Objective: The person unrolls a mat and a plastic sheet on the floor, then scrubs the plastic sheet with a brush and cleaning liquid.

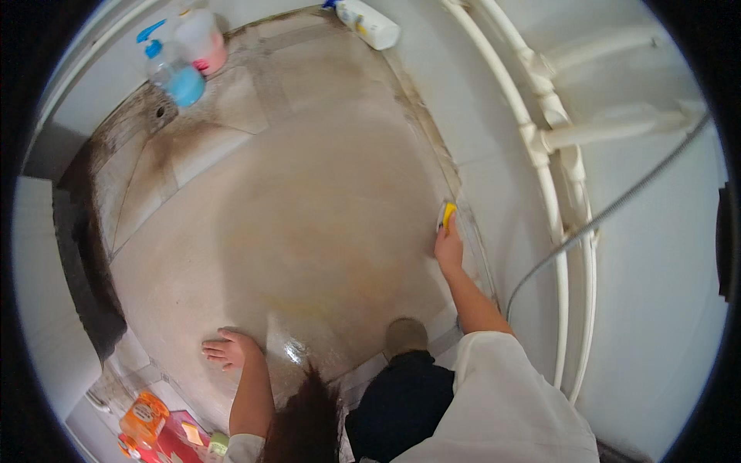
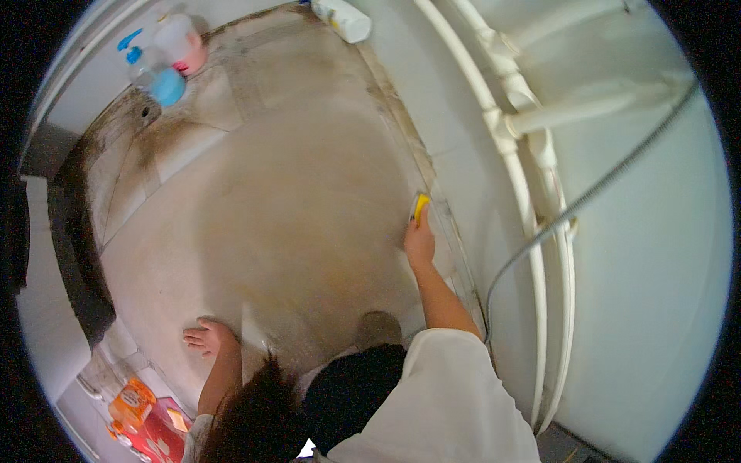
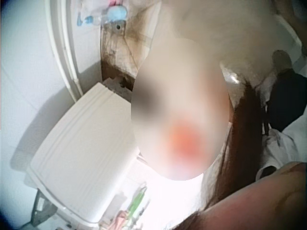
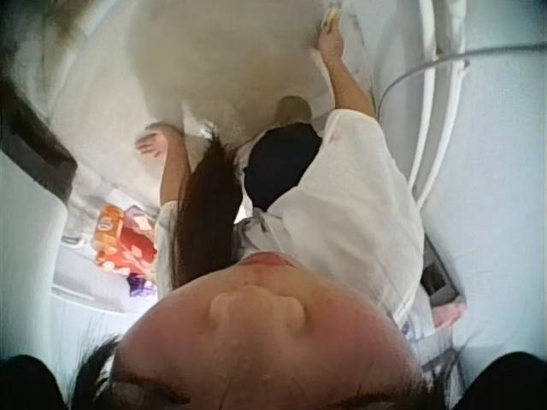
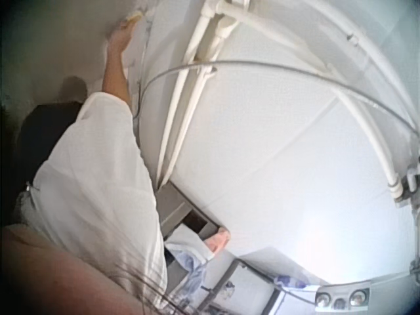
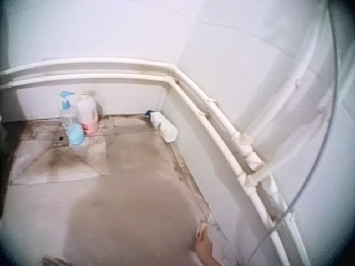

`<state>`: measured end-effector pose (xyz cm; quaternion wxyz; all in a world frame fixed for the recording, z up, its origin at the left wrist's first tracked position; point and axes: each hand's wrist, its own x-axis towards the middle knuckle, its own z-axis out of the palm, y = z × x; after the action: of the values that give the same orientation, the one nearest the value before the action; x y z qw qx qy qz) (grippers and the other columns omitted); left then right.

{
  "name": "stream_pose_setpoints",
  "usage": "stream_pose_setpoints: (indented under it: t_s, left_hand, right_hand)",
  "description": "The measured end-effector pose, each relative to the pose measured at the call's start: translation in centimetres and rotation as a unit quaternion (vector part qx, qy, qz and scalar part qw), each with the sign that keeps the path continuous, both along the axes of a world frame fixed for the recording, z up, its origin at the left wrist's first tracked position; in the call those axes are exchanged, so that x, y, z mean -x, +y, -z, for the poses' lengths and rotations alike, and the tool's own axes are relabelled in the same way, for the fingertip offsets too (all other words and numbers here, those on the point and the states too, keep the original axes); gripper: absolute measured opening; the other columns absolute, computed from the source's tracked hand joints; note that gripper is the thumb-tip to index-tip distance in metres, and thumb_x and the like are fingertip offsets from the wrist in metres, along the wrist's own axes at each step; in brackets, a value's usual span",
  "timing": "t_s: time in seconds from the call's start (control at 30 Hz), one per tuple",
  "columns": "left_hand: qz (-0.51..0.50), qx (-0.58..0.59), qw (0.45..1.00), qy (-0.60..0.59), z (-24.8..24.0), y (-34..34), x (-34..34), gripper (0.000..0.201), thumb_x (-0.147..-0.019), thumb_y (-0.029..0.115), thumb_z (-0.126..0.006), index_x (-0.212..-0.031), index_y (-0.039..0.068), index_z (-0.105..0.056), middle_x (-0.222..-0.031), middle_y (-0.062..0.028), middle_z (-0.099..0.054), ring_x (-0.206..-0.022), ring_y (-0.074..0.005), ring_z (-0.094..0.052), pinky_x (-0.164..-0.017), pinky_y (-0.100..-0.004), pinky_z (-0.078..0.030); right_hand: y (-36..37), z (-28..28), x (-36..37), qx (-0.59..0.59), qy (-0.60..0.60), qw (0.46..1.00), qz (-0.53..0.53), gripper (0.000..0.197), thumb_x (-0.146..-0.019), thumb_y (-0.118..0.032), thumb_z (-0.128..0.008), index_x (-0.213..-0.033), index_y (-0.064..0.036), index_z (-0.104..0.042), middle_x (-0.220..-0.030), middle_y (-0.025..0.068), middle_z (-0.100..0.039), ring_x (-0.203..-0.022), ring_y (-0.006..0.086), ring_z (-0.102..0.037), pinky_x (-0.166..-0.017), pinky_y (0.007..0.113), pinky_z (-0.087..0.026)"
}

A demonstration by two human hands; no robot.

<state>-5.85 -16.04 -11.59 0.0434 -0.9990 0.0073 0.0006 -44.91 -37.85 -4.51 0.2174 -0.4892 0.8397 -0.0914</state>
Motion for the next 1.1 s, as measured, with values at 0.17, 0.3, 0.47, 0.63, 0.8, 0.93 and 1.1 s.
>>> stream_pose_setpoints:
  t_s: [0.17,0.3,0.47,0.63,0.8,0.93,1.1]
  left_hand:
    - [-0.008,-0.001,1.0,0.01,-0.6,-0.4,0.4,0.064,-0.082,0.052,-0.018,-0.131,0.011,-0.014,-0.137,-0.0051,-0.01,-0.126,-0.0205,-0.012,-0.093,-0.048,-0.018]
    - [0.005,-0.003,1.0,0.01,-0.3,-0.6,0.8,0.064,-0.082,0.052,-0.019,-0.131,0.011,-0.014,-0.137,-0.005,-0.011,-0.125,-0.0209,-0.012,-0.092,-0.048,-0.02]
    - [-0.003,-0.023,1.0,0.0,0.2,0.3,-0.5,0.064,-0.082,0.052,-0.019,-0.131,0.011,-0.013,-0.137,-0.0051,-0.011,-0.125,-0.0217,-0.013,-0.092,-0.0482,-0.019]
    - [-0.002,0.001,1.0,0.002,-0.1,-0.3,0.1,0.065,-0.081,0.051,-0.02,-0.131,0.01,-0.012,-0.137,-0.0057,-0.01,-0.125,-0.0226,-0.013,-0.093,-0.0481,-0.018]
    - [-0.005,0.009,1.0,0.015,-0.7,-0.7,0.8,0.064,-0.082,0.051,-0.02,-0.131,0.011,-0.013,-0.137,-0.0055,-0.01,-0.125,-0.0224,-0.013,-0.093,-0.0477,-0.018]
    - [-0.004,0.004,1.0,-0.003,0.1,0.0,-0.1,0.064,-0.082,0.052,-0.019,-0.131,0.012,-0.013,-0.137,-0.0055,-0.01,-0.125,-0.0222,-0.012,-0.093,-0.0475,-0.018]
    - [-0.018,-0.005,1.0,0.009,-0.2,0.1,-0.3,0.065,-0.081,0.053,-0.019,-0.131,0.012,-0.012,-0.137,-0.0056,-0.01,-0.126,-0.0223,-0.012,-0.094,-0.0478,-0.017]
  right_hand:
    - [13.2,1.7,5.6,-0.08,-0.01,0.987,0.139,0.054,-0.083,-0.023,-0.04,-0.13,-0.0202,-0.014,-0.074,0.0209,-0.055,-0.072,0.0342,-0.054,-0.063,0.041,-0.041]
    - [11.7,4.1,6.1,-0.065,0.037,0.947,0.312,0.058,-0.082,-0.026,-0.04,-0.13,-0.0237,-0.008,-0.083,0.021,-0.055,-0.075,0.0339,-0.054,-0.066,0.041,-0.041]
    - [7.8,3.4,1.4,-0.05,-0.001,0.875,0.481,0.059,-0.082,-0.03,-0.039,-0.13,-0.0254,-0.005,-0.1,0.022,-0.052,-0.088,0.0356,-0.053,-0.077,0.042,-0.041]
    - [7.0,4.1,1.4,0.027,0.057,0.91,0.409,0.062,-0.081,-0.029,-0.04,-0.13,-0.0223,-0.003,-0.097,0.0215,-0.054,-0.087,0.0356,-0.053,-0.076,0.043,-0.041]
    - [-2.6,3.6,-2.1,-0.012,0.019,0.944,0.33,0.064,-0.079,-0.026,-0.041,-0.131,-0.0214,-0.004,-0.09,0.0206,-0.056,-0.082,0.0324,-0.055,-0.072,0.041,-0.043]
    - [-10.5,1.8,-7.4,-0.018,-0.037,0.959,0.282,0.064,-0.08,-0.027,-0.04,-0.131,-0.023,-0.001,-0.094,0.0227,-0.054,-0.086,0.0333,-0.054,-0.075,0.04,-0.042]
    - [-17.2,0.8,-15.0,0.043,-0.112,0.984,0.132,0.061,-0.081,-0.025,-0.038,-0.131,-0.0153,-0.004,-0.096,0.0245,-0.052,-0.088,0.0353,-0.052,-0.076,0.041,-0.04]
